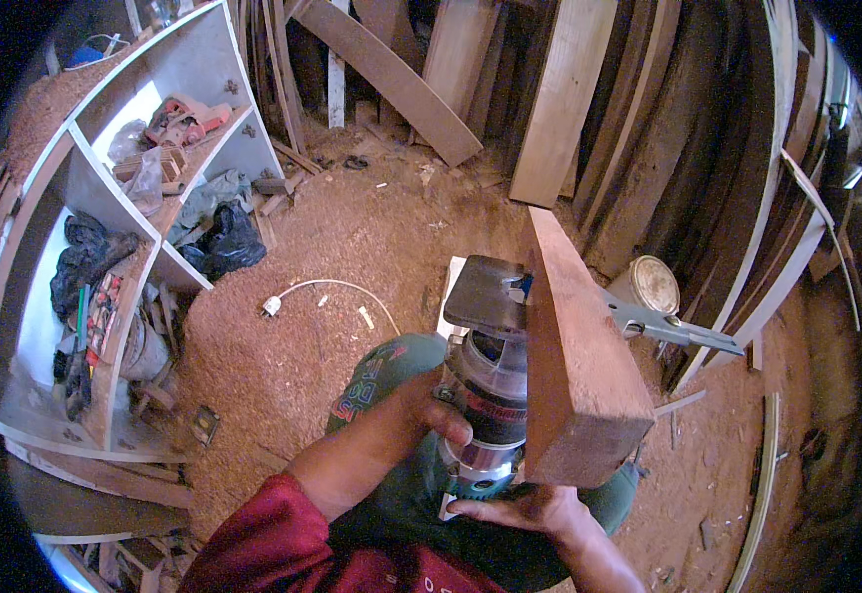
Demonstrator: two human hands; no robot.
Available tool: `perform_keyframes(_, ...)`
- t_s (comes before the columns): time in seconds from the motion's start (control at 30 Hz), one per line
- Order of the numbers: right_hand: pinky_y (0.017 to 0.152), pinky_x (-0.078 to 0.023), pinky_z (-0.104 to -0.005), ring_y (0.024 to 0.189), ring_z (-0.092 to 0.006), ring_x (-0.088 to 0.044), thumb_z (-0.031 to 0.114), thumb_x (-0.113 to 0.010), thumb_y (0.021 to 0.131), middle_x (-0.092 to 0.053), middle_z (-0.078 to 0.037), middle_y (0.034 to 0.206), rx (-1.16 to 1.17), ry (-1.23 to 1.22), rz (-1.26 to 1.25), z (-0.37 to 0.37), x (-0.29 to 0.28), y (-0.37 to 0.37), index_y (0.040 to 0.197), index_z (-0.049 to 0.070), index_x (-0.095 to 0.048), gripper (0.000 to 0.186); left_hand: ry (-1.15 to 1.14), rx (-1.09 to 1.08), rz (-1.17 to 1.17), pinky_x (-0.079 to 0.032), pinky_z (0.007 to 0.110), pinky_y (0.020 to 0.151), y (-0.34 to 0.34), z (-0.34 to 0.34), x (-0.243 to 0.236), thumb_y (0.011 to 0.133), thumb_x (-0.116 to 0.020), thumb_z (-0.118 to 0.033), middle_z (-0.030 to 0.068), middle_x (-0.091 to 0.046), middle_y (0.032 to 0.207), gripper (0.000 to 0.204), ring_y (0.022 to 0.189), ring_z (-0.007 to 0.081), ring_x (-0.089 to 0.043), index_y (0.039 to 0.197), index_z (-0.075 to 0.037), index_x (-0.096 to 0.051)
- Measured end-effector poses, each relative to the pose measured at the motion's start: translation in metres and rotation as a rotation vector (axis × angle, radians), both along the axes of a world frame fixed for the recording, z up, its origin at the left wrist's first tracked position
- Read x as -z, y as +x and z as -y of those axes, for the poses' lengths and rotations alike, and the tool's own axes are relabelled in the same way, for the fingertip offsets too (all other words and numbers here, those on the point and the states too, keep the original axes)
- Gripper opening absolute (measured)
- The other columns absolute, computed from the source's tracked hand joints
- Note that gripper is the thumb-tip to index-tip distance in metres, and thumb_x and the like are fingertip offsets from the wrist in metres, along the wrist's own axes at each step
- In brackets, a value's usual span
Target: The person sits on the floor and uses an Allen key to tighten a screw on a handheld router. They then use a hammer to tap the router's base plate to ensure it is seated correctly. Finally, they plug the router's power cord into a power strip.
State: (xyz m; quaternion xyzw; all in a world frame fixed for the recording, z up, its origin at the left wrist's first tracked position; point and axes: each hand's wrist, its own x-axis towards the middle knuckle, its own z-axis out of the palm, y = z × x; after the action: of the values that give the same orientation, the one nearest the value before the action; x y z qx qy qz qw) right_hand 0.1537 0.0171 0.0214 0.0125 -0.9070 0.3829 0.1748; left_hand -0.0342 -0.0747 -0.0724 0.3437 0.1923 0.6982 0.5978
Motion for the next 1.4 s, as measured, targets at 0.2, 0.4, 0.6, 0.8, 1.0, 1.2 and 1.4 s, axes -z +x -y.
perform_keyframes(0.2,0.101,-0.046,-0.0451,0.126,-0.0414,-0.051,0.038,-0.098,0.052,-0.045,-0.028,0.134,0.021,-0.23,0.054,0.0,0.009,0.003,0.132,0.002,-0.033,0.109,0.195,-0.039,-0.078,-0.045,0.046,0.105,-0.003,-0.01,0.029,0.052,-0.092,-0.017,0.0146,-0.059,0.132,0.093,0.122,0.0293,-0.057,0.134,0.001,-0.051)
perform_keyframes(0.4,0.098,-0.049,-0.0473,0.126,-0.0458,-0.049,0.043,-0.096,0.054,-0.038,-0.033,0.141,0.001,-0.137,0.078,-0.001,0.026,0.006,0.144,0.002,-0.016,0.128,0.324,0.041,-0.004,-0.044,0.048,0.105,-0.004,-0.019,0.012,0.054,-0.094,-0.017,0.0157,-0.057,0.136,0.101,0.123,0.0306,-0.056,0.14,0.0,-0.044)
perform_keyframes(0.6,0.1,-0.048,-0.044,0.127,-0.0403,-0.05,0.044,-0.096,0.054,-0.044,-0.026,0.138,-0.018,-0.061,0.166,0.002,0.026,0.011,0.14,-0.004,-0.03,0.119,0.314,0.017,0.121,-0.045,0.047,0.105,0.003,-0.006,0.011,0.053,-0.094,-0.019,0.0155,-0.056,0.136,0.101,0.122,0.0298,-0.057,0.139,0.002,-0.045)
perform_keyframes(0.8,0.098,-0.048,-0.0429,0.124,-0.037,-0.052,0.048,-0.095,0.052,-0.046,-0.025,0.135,0.007,-0.09,0.079,0.0,0.034,0.01,0.129,-0.004,-0.044,0.106,0.041,-0.032,-0.037,-0.046,0.046,0.104,-0.005,0.008,0.039,0.05,-0.094,-0.019,0.0147,-0.06,0.132,0.1,0.118,0.0293,-0.06,0.136,0.003,-0.048)
perform_keyframes(1.0,0.102,-0.045,-0.0423,0.129,-0.0301,-0.049,0.053,-0.096,0.047,-0.043,-0.024,0.139,0.024,0.087,-0.108,0.0,0.022,0.005,0.146,-0.002,-0.017,0.138,0.281,0.109,0.045,-0.05,0.046,0.097,0.005,-0.013,-0.029,0.055,-0.089,-0.021,0.0177,-0.063,0.124,0.091,0.111,0.0312,-0.063,0.133,0.004,-0.049)
perform_keyframes(1.2,0.088,-0.049,-0.0398,0.115,-0.0294,-0.054,0.049,-0.098,0.046,-0.047,-0.02,0.125,-0.002,0.123,-0.069,0.01,0.004,0.001,0.127,0.001,-0.026,0.119,0.33,0.193,0.083,-0.053,0.043,0.091,0.009,-0.009,-0.053,0.059,-0.087,-0.024,0.018,-0.064,0.115,0.085,0.101,0.0305,-0.066,0.13,0.004,-0.05)
perform_keyframes(1.4,0.087,-0.047,-0.0373,0.11,-0.0256,-0.052,0.054,-0.096,0.043,-0.046,-0.02,0.12,0.032,0.159,-0.068,0.011,0.015,0.003,0.122,-0.001,-0.026,0.119,0.301,0.214,0.031,-0.053,0.043,0.09,0.005,-0.016,-0.043,0.06,-0.087,-0.027,0.0174,-0.065,0.114,0.083,0.099,0.0298,-0.067,0.129,0.003,-0.051)
